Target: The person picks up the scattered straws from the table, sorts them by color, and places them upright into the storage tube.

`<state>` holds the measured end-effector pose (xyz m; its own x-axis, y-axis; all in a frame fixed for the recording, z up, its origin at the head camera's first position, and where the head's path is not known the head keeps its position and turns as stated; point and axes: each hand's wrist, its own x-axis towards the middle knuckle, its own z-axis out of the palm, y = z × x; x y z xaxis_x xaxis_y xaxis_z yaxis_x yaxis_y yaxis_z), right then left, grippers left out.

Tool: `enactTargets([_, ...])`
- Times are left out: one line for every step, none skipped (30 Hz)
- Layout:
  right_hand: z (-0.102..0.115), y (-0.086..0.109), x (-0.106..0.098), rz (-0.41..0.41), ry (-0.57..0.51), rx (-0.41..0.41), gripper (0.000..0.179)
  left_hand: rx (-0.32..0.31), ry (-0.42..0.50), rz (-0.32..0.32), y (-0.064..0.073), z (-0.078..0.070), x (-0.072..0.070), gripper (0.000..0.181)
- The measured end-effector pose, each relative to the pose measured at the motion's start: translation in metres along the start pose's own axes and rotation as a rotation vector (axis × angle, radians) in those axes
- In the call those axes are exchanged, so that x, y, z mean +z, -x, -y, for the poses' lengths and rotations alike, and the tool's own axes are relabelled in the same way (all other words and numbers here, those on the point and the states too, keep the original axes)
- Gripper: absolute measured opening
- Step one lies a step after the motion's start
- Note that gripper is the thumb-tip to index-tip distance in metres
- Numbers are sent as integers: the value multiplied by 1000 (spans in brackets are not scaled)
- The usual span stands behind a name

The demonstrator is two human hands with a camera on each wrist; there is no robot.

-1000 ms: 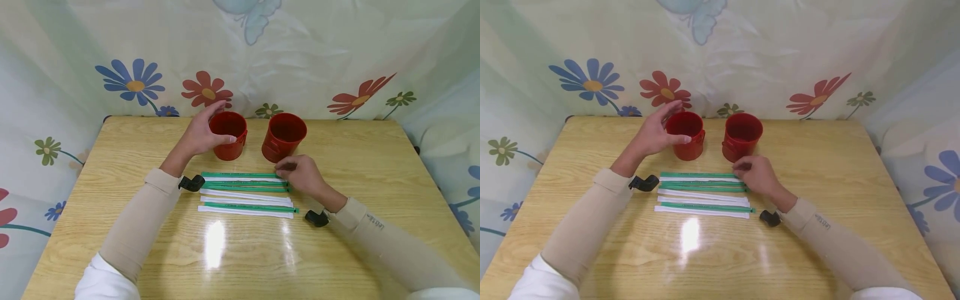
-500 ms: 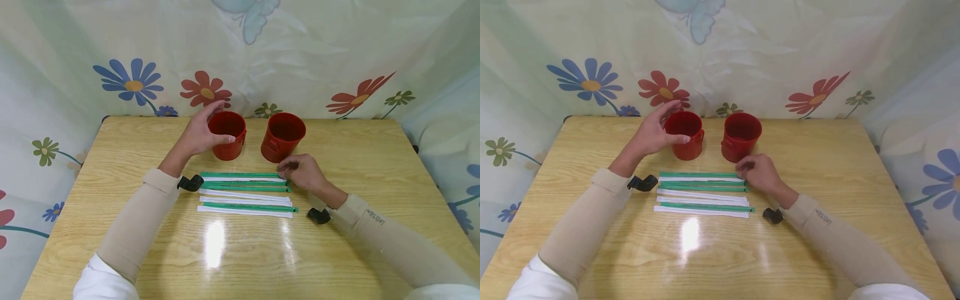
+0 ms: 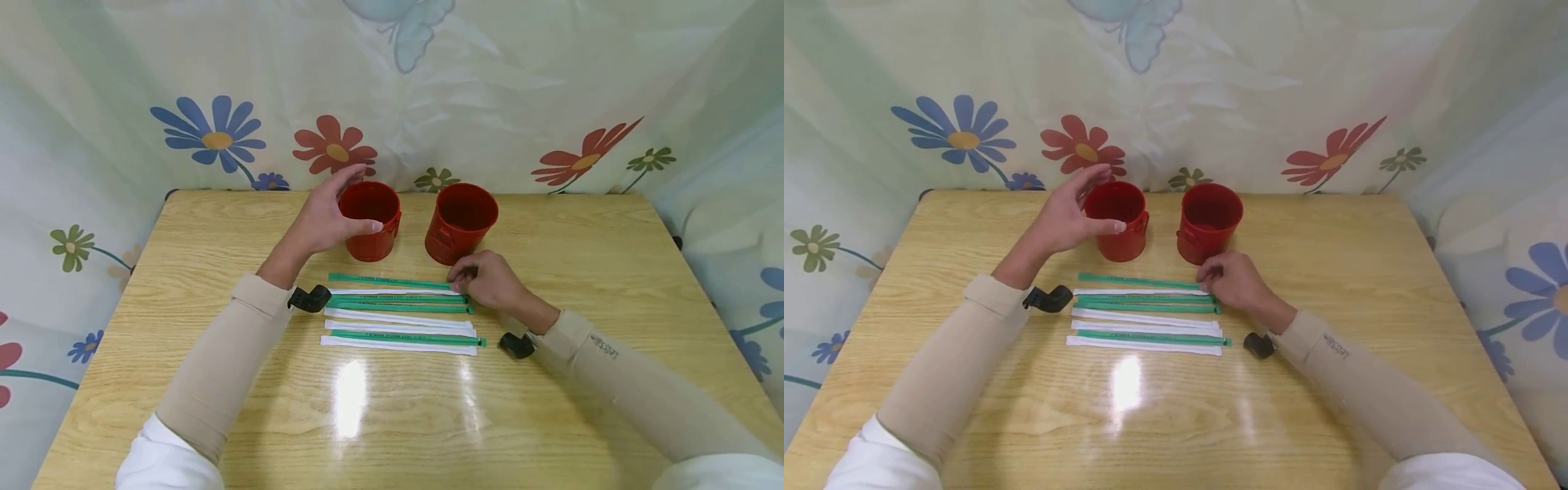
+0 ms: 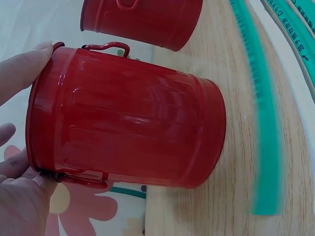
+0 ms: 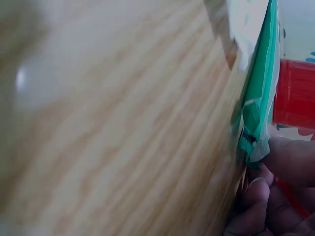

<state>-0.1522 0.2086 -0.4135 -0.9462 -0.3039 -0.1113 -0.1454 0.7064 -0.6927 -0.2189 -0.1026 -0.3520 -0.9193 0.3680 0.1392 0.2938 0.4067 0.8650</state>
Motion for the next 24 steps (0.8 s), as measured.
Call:
enactTargets([0, 0, 0, 12, 7, -2, 5, -2, 2, 0, 0, 0, 0, 91])
enactTargets([1, 0, -1, 24, 13, -3, 6, -1, 4, 1, 0, 0, 0, 91])
enactTargets([1, 0, -1, 36, 16, -3, 7, -3, 5, 2, 0, 0, 0, 91])
enactTargets([2, 0, -1, 46, 27, -4, 8, -5, 5, 4, 0, 0, 0, 91])
enactTargets([2, 0, -1, 56, 40, -9, 9, -8, 4, 6, 0, 0, 0, 91])
enactTargets([2, 0, -1, 64, 54, -16, 9, -8, 4, 7, 0, 0, 0, 91])
enactTargets([2, 0, -1, 71, 69, -25, 9, -10, 1, 7, 0, 0, 0, 91])
enactTargets([2, 0, -1, 77, 88, -41, 9, -10, -1, 6, 0, -1, 0, 91])
enactTargets([2, 1, -1, 83, 109, -59, 10, -10, -3, 4, 0, -1, 0, 91])
enactTargets([1, 1, -2, 88, 133, -83, 10, -11, -5, 4, 0, -2, 0, 91])
enactTargets([1, 2, -4, 94, 152, -104, 11, -12, -3, 4, 0, -2, 0, 92])
enactTargets([0, 3, -5, 101, 168, -122, 11, -12, -2, 5, 0, -3, 0, 92])
enactTargets([0, 4, -6, 106, 182, -142, 12, -12, -2, 6, 0, -3, -1, 92])
enactTargets([0, 5, -6, 107, 190, -158, 12, -9, 0, 8, 0, -4, -1, 92])
enactTargets([-1, 7, -7, 109, 192, -169, 12, -6, 2, 10, 0, -4, -1, 92])
enactTargets([-1, 8, -8, 111, 190, -180, 13, -4, 3, 11, 0, -4, -1, 92])
enactTargets([-1, 9, -9, 114, 183, -185, 13, 2, 4, 9, -1, -4, -1, 91])
enactTargets([-1, 11, -10, 116, 171, -189, 12, 6, 2, 8, -1, -4, -1, 91])
enactTargets([-1, 12, -10, 118, 158, -196, 12, 10, 2, 7, -1, -4, -1, 90])
enactTargets([-1, 14, -11, 120, 146, -203, 11, 12, 1, 6, -1, -4, -1, 90])
enactTargets([-2, 16, -13, 124, 131, -208, 11, 14, 2, 7, -1, -3, -1, 90])
enactTargets([-2, 18, -14, 124, 115, -215, 10, 17, 3, 8, -1, -3, -2, 90])
enactTargets([-3, 21, -15, 122, 95, -222, 10, 22, 3, 8, -1, -3, -2, 90])
enactTargets([-4, 23, -16, 119, 74, -227, 9, 27, 5, 9, -1, -3, -2, 90])
